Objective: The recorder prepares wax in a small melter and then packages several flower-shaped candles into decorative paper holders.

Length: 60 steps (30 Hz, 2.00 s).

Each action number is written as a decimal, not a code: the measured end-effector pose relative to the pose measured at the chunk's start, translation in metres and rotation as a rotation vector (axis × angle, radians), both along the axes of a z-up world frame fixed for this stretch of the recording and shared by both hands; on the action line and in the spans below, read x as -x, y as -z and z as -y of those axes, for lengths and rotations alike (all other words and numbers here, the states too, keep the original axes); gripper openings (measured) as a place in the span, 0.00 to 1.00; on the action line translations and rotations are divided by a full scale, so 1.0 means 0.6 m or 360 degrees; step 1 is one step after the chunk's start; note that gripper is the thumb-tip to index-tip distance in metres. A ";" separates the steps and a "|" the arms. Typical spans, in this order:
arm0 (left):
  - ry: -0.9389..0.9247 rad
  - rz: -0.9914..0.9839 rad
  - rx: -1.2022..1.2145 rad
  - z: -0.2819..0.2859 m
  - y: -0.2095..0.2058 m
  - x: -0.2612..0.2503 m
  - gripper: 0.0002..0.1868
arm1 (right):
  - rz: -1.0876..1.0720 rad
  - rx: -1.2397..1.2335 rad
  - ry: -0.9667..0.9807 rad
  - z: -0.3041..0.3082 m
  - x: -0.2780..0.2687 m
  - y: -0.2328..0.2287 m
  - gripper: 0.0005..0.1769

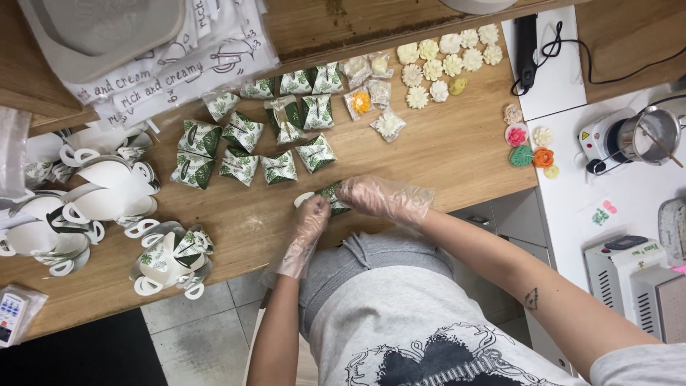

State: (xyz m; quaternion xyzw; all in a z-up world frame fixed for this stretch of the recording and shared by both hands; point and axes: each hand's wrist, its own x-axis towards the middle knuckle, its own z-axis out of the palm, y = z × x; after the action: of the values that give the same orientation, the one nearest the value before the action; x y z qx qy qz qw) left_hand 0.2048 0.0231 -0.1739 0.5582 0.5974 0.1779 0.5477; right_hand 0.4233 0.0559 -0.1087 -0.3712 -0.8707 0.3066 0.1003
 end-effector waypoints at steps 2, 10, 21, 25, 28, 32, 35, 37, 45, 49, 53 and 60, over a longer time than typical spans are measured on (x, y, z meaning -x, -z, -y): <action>0.0060 0.0072 -0.0119 -0.001 -0.011 -0.009 0.12 | -0.0055 -0.0081 -0.0019 0.002 0.008 0.009 0.03; -0.0275 -0.0218 -0.0022 0.008 -0.044 0.017 0.19 | -0.0069 -0.0013 0.0079 -0.003 0.017 -0.051 0.04; -0.0028 -0.0129 -0.0159 0.006 -0.049 -0.005 0.15 | -0.0101 -0.0092 0.0069 0.002 0.012 -0.042 0.05; -0.0025 -0.0197 -0.0329 0.008 -0.068 -0.011 0.14 | -0.0077 -0.0123 0.0039 -0.003 0.007 -0.016 0.05; -0.0003 -0.0248 -0.0427 0.012 -0.043 -0.017 0.15 | 0.0052 -0.0113 -0.0058 -0.006 0.005 -0.021 0.03; 0.0066 -0.0327 -0.0724 0.005 -0.017 -0.026 0.11 | 0.0070 -0.0090 -0.0034 -0.009 0.014 -0.041 0.07; 0.0024 -0.0357 -0.0517 -0.004 -0.062 -0.023 0.12 | -0.0063 -0.0030 0.0037 -0.005 0.011 -0.056 0.15; -0.0060 -0.0279 -0.0363 -0.002 -0.057 -0.016 0.13 | -0.0126 0.0004 0.0067 -0.002 0.009 -0.059 0.23; -0.0262 0.0031 -0.0253 0.004 -0.015 0.008 0.12 | -0.0081 0.0447 0.0314 -0.007 0.010 -0.078 0.27; -0.0164 -0.0300 -0.0281 -0.005 0.017 0.017 0.11 | -0.0120 0.0628 0.0398 0.002 -0.018 -0.026 0.25; 0.0001 0.0065 0.0019 -0.008 0.081 0.039 0.07 | -0.0062 0.0315 0.0282 0.013 -0.049 -0.034 0.14; 0.0739 -0.0674 0.0166 -0.056 -0.158 0.007 0.65 | 0.0711 -0.0391 0.0124 0.021 -0.030 -0.034 0.27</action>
State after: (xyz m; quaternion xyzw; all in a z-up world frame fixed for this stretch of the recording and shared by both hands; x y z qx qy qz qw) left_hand 0.2003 0.0567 -0.0792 0.6755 0.5631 -0.1028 0.4649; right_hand 0.4414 0.0434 -0.0882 -0.4481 -0.8870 0.1047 -0.0385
